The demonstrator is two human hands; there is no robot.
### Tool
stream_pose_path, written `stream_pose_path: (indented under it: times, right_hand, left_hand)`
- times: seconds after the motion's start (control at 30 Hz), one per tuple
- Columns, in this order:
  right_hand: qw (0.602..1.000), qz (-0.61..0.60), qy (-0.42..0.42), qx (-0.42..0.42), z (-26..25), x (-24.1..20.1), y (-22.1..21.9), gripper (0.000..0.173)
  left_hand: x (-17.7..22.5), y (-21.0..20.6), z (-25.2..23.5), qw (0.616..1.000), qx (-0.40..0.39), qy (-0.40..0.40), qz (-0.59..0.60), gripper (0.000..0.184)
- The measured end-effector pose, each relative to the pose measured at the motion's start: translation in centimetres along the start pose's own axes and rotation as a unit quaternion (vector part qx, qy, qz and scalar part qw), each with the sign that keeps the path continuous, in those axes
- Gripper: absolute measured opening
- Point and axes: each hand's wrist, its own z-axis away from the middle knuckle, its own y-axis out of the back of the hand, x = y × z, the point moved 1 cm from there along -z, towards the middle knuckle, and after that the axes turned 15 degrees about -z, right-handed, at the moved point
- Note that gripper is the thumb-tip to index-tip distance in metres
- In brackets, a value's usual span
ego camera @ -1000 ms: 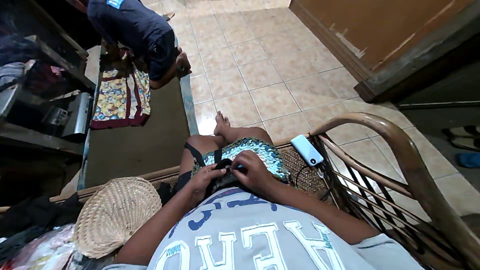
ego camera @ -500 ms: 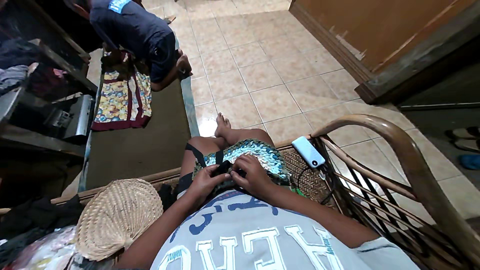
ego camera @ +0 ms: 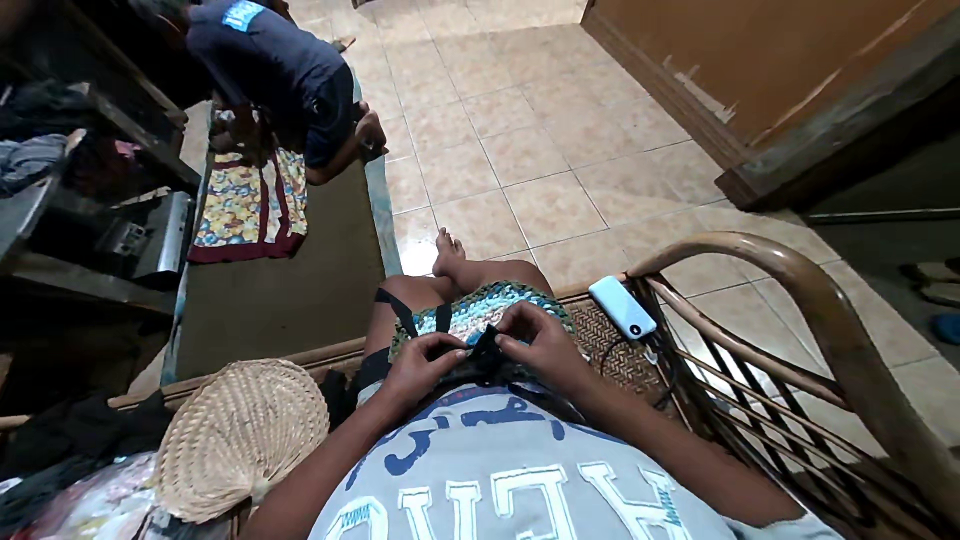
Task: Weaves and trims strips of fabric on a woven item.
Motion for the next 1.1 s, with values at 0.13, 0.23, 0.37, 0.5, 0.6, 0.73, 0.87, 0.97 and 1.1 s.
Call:
stream_pose_path:
  times: [0.13,0.23,0.37,0.5,0.6,0.73,0.87,0.97,1.1]
  right_hand:
    - [0.986,-0.138,-0.087,-0.043,0.5,-1.5,-0.7,0.012]
    - [0.950,-0.233,-0.198,-0.071,1.1,-2.3,-1.2,0.016]
    - [0.970,-0.057,-0.190,-0.141,1.9,-1.3,0.1,0.027]
    - [0.931,0.212,-0.143,-0.261,2.8,-2.6,1.9,0.029]
    - [0.945,0.168,-0.057,-0.275,3.8,-4.7,3.5,0.028]
    - [0.963,0.065,0.043,-0.257,4.1,-7.5,7.2,0.034]
    - [0.931,0.320,0.019,-0.176,1.7,-7.9,11.5,0.025]
    - [0.845,0.528,-0.088,0.011,-0.9,-4.2,11.0,0.038]
    - [0.908,0.411,-0.023,-0.077,-1.4,-2.7,6.6,0.042]
  left_hand:
    - [0.0,-0.2,0.1,0.997,0.048,-0.029,-0.053,0.017]
    - [-0.2,-0.6,0.2,0.991,0.083,-0.059,-0.088,0.019]
    - [-0.3,-0.7,0.4,0.982,0.129,-0.061,-0.122,0.021]
    - [-0.6,-0.1,0.3,0.983,0.150,-0.014,-0.103,0.020]
    - [-0.6,0.0,0.3,0.987,0.133,-0.003,-0.085,0.019]
    - [-0.6,0.0,0.3,0.994,0.093,-0.015,-0.060,0.018]
    - [-0.3,0.9,-0.4,0.998,-0.002,-0.027,-0.065,0.026]
    - [-0.9,3.1,-1.0,0.972,0.006,-0.036,-0.231,0.050]
    - [1.2,6.4,0.6,0.940,-0.056,0.047,-0.333,0.049]
